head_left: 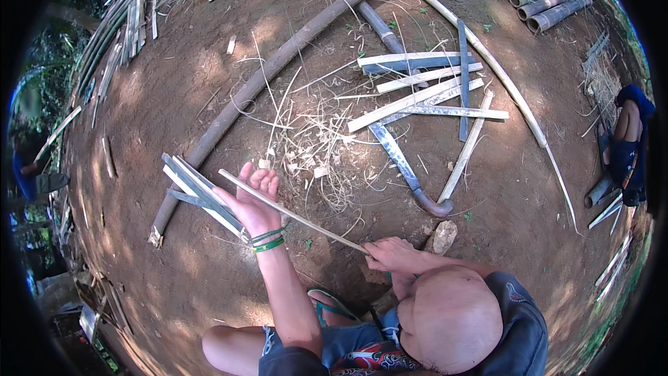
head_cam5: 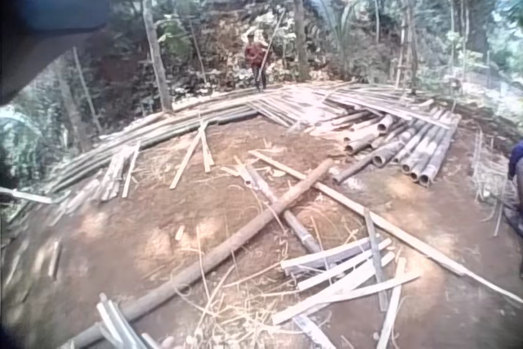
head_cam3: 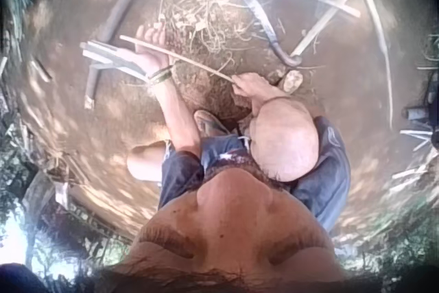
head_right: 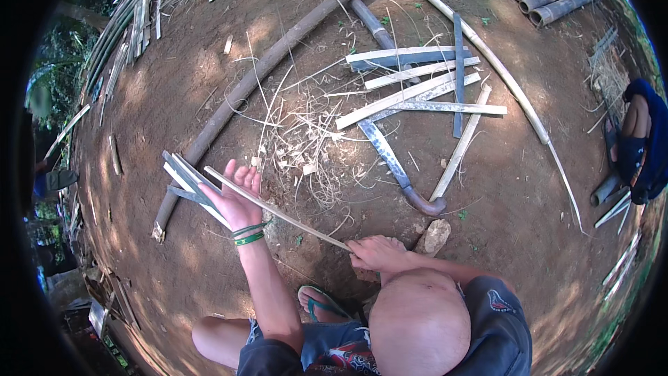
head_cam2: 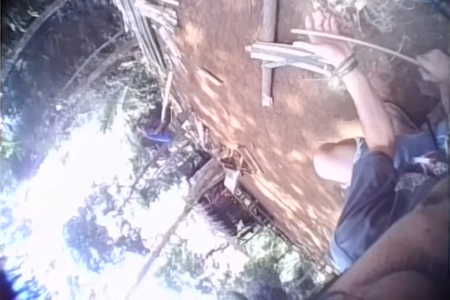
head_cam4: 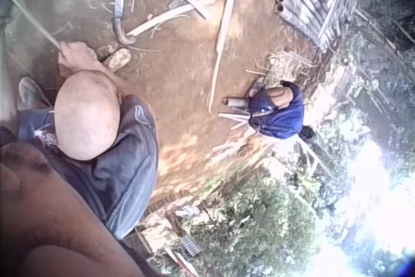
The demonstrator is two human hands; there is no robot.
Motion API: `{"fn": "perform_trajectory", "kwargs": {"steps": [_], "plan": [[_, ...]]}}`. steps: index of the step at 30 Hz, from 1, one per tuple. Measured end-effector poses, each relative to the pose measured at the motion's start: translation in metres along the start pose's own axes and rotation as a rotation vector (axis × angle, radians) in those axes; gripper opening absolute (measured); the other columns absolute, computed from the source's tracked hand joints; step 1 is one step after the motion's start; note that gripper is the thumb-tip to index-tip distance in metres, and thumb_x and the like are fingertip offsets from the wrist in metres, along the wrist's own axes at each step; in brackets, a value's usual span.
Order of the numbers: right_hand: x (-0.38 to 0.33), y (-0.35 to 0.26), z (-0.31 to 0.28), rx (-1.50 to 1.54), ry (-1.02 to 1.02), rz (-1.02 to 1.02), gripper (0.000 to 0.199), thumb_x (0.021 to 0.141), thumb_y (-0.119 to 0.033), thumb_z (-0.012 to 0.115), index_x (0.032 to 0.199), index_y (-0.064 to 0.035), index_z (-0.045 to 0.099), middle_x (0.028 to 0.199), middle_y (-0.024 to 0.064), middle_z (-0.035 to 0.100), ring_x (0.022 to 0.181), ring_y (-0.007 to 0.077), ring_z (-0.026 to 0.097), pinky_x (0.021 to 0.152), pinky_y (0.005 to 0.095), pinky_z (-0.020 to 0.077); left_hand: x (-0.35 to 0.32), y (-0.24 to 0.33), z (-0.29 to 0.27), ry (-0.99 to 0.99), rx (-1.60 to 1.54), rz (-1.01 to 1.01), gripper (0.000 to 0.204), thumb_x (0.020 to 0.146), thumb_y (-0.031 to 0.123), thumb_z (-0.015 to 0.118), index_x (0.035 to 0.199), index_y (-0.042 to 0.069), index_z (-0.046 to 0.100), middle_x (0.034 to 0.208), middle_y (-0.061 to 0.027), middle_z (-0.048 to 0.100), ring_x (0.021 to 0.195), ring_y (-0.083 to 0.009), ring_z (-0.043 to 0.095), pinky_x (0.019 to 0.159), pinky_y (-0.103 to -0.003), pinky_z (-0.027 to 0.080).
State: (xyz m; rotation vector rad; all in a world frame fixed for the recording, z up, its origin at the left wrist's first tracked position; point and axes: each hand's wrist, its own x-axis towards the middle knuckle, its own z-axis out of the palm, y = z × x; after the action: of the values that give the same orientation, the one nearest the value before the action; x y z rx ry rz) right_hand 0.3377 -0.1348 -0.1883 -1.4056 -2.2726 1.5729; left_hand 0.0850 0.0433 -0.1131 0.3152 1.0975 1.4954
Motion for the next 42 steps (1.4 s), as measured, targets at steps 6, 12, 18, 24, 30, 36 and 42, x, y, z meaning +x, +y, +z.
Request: {"fn": "perform_trajectory", "kwargs": {"steps": [6,12,18,24,30,36,42], "plan": [[0.02,0.001,-0.038,-0.144,0.601,-0.247,0.048,0.089,-0.022,0.067,0.131,-0.0014,0.056,0.133,0.022,0.053,0.115,0.0361,0.059,0.094,0.047,0.0499,-0.042,0.066,0.011,-0.127,-0.158,0.259,0.068,0.096,0.078,0.027,0.071,0.016,0.035,0.06,0.0025,0.033,0.049,-0.0097,0.03,0.045,-0.024,0.027],[-0.019,0.065,-0.028,-0.127,0.879,0.028,0.067,0.08,-0.019,0.078,0.138,-0.0025,0.05,0.145,0.0253,0.04,0.129,0.0424,0.047,0.107,0.0507,0.0396,-0.072,0.07,0.041,-0.167,-0.145,0.536,0.071,0.095,0.079,0.025,0.069,0.014,0.037,0.059,0.0003,0.035,0.047,-0.0115,0.032,0.043,-0.024,0.026],[-0.045,0.126,-0.011,-0.338,0.686,0.536,0.068,0.076,-0.023,0.08,0.133,-0.0009,0.05,0.127,0.0219,0.049,0.119,0.0393,0.051,0.103,0.0502,0.0407,-0.037,0.06,0.028,-0.141,-0.053,0.889,0.074,0.093,0.082,0.024,0.069,0.013,0.036,0.059,-0.0011,0.035,0.047,-0.0114,0.036,0.043,-0.023,0.027],[-0.034,0.15,-0.012,-0.327,0.686,0.456,0.054,0.074,-0.013,0.075,0.122,-0.001,0.053,0.114,0.022,0.057,0.107,0.0423,0.056,0.091,0.0466,0.0477,-0.014,0.035,0.034,-0.2,0.012,0.896,0.064,0.097,0.069,0.03,0.069,0.012,0.035,0.064,-0.0035,0.04,0.056,-0.0137,0.038,0.05,-0.026,0.032],[-0.018,0.091,-0.05,0.476,0.643,0.573,0.032,0.089,-0.028,0.066,0.082,0.0017,0.058,0.064,0.0154,0.058,0.063,0.0268,0.058,0.063,0.0449,0.0451,-0.033,0.072,0.057,-0.407,0.071,0.811,0.031,0.09,0.03,0.042,0.067,0.009,0.039,0.066,-0.0058,0.041,0.062,-0.0165,0.04,0.057,-0.03,0.036],[-0.014,-0.004,-0.034,0.582,0.523,0.261,0.04,0.098,-0.037,0.062,0.084,0.0006,0.059,0.06,0.0044,0.052,0.052,0.0146,0.048,0.05,0.036,0.041,-0.039,0.067,0.05,-0.454,-0.018,0.799,0.042,0.098,0.03,0.041,0.062,0.008,0.04,0.056,-0.0034,0.039,0.052,-0.012,0.032,0.048,-0.028,0.026],[0.045,-0.02,-0.041,0.893,0.363,0.301,0.039,0.101,-0.037,0.057,0.085,-0.0016,0.057,0.058,0.001,0.049,0.049,0.0089,0.045,0.045,0.0291,0.0365,-0.057,0.053,0.045,-0.414,0.14,0.818,0.041,0.1,0.029,0.036,0.064,0.012,0.034,0.056,-0.0012,0.035,0.052,-0.0114,0.03,0.05,-0.028,0.025]]}}
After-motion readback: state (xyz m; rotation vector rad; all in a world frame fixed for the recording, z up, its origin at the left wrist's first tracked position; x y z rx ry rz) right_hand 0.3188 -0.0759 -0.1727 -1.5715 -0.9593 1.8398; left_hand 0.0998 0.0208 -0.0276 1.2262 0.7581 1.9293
